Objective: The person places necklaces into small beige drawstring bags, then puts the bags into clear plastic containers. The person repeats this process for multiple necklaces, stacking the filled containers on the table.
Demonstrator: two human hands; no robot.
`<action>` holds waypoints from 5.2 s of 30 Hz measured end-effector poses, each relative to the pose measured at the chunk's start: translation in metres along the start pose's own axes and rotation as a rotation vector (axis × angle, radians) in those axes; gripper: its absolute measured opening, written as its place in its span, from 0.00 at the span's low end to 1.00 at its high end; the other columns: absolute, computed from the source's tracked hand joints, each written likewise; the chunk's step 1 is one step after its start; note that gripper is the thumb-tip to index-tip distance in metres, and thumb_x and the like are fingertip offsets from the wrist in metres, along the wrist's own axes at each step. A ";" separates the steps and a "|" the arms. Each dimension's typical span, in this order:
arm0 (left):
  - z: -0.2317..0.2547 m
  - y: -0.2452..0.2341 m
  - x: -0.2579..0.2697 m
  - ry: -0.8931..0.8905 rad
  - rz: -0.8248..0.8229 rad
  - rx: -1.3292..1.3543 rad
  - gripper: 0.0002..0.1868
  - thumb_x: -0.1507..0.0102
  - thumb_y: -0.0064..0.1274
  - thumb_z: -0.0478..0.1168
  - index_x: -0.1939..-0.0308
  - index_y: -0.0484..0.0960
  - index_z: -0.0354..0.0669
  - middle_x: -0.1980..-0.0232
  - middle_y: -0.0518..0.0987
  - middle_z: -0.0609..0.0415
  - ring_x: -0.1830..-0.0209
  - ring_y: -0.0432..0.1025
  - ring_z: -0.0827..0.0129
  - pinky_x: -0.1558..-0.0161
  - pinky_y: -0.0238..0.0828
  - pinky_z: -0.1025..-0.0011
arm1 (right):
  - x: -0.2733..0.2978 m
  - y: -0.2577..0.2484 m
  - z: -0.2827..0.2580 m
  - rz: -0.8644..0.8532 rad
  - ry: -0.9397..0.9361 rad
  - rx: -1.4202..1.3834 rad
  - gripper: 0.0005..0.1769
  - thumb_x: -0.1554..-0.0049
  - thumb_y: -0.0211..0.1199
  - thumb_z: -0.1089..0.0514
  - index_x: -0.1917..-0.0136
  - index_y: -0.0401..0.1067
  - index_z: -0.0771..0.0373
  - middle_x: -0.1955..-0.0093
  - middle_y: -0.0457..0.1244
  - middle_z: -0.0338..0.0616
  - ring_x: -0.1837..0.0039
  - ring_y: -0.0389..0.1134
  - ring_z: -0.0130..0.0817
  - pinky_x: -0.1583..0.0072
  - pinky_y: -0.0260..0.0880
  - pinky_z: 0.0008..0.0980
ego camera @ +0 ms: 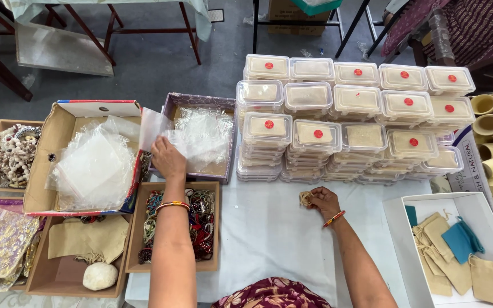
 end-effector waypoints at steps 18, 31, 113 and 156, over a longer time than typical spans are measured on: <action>0.188 -0.142 0.247 0.552 -0.311 1.276 0.07 0.38 0.54 0.28 0.57 0.80 0.39 0.51 0.78 0.47 0.50 0.76 0.57 0.49 0.74 0.62 | -0.013 -0.004 0.007 -0.002 0.009 0.129 0.15 0.48 0.69 0.69 0.47 0.70 0.70 0.57 0.70 0.48 0.59 0.71 0.33 0.58 0.75 0.30; 0.199 -0.091 0.315 0.729 -0.334 0.669 0.13 0.46 0.62 0.44 0.63 0.82 0.42 0.58 0.78 0.50 0.55 0.72 0.55 0.56 0.68 0.56 | 0.035 -0.016 0.026 0.145 -0.063 -0.024 0.13 0.48 0.66 0.70 0.49 0.70 0.70 0.57 0.70 0.51 0.61 0.72 0.37 0.60 0.75 0.32; 0.219 -0.172 0.229 0.480 -0.407 1.125 0.16 0.42 0.46 0.29 0.55 0.85 0.43 0.56 0.85 0.54 0.52 0.80 0.60 0.45 0.71 0.62 | 0.141 0.080 -0.183 -0.168 -1.431 1.313 0.07 0.51 0.70 0.58 0.59 0.73 0.55 0.44 0.68 0.42 0.44 0.70 0.43 0.38 0.65 0.44; 0.207 -0.071 0.248 0.305 -0.348 0.413 0.39 0.48 0.67 0.60 0.41 0.75 0.42 0.44 0.71 0.49 0.39 0.63 0.54 0.38 0.56 0.53 | 0.040 0.082 -0.066 -0.073 -0.754 1.404 0.29 0.45 0.68 0.44 0.36 0.70 0.62 0.38 0.61 0.48 0.36 0.62 0.47 0.36 0.62 0.44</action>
Point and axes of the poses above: each hand's wrist, its own x-axis away from the middle knuckle, its own y-axis out of the palm, z = x × y, the point moved 4 cm from there along -x, towards the middle knuckle
